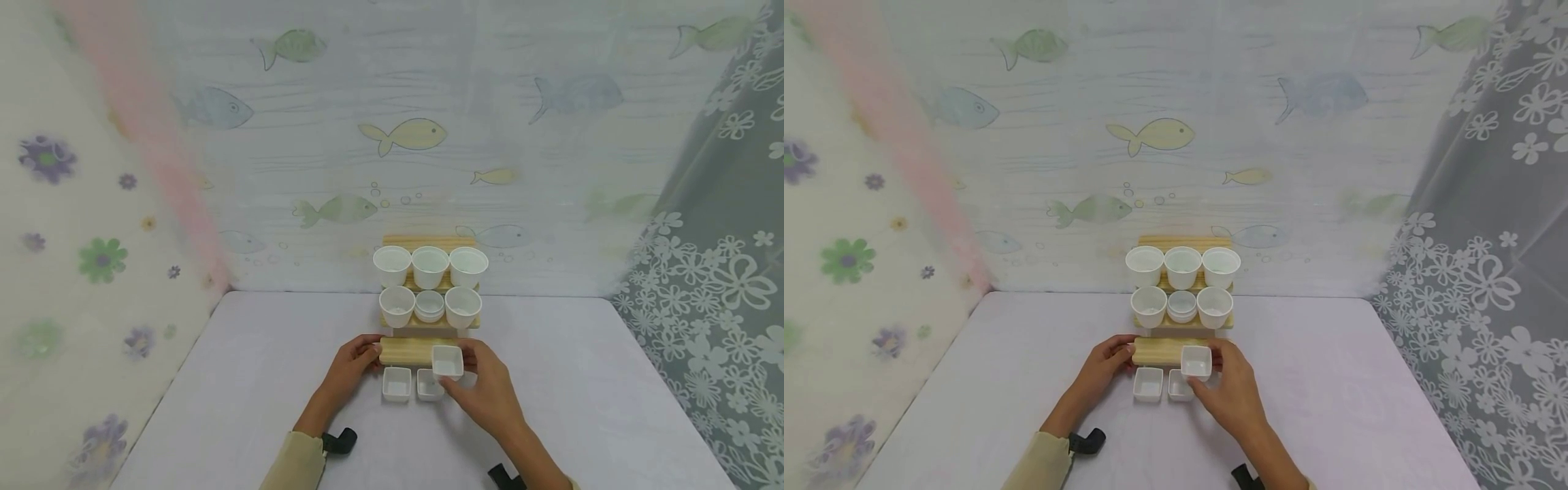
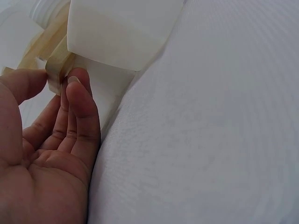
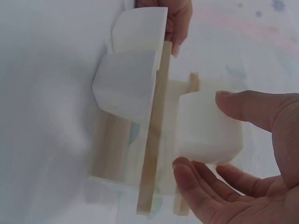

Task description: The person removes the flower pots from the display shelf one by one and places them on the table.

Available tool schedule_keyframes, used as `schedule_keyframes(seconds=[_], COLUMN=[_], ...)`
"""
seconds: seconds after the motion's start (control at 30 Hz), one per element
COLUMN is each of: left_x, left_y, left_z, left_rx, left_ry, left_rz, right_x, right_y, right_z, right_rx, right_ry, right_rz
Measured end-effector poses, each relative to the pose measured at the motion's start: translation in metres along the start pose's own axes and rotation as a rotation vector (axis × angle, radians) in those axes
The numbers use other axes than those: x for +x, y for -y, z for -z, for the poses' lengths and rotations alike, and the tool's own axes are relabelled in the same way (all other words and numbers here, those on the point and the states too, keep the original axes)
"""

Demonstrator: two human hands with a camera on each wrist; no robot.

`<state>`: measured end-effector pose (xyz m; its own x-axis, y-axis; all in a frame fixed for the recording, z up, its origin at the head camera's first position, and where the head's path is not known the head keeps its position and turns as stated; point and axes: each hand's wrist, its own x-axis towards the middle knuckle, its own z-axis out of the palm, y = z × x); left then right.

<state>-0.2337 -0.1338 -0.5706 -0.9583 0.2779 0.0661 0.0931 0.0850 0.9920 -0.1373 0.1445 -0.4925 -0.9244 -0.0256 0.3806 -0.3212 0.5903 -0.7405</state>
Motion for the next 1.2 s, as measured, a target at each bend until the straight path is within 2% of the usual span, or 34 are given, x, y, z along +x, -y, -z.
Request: schedule_keyframes(seconds=[0.57,1.2], left_x=[0.000,0.001], left_y=[0.001,0.002], left_z=[0.000,0.000], left_rx=[-0.012,-0.016], left_ry=[-0.001,-0.003], left_rz=[0.010,0.009], right_x=[-0.010,-0.014], right_y=[-0.013,-0.023], right_z=[0.011,0.015], right_rx=[-0.033,-0.049], right_ry=[0.006,0.079], right_rz=[-0.046,-0.164])
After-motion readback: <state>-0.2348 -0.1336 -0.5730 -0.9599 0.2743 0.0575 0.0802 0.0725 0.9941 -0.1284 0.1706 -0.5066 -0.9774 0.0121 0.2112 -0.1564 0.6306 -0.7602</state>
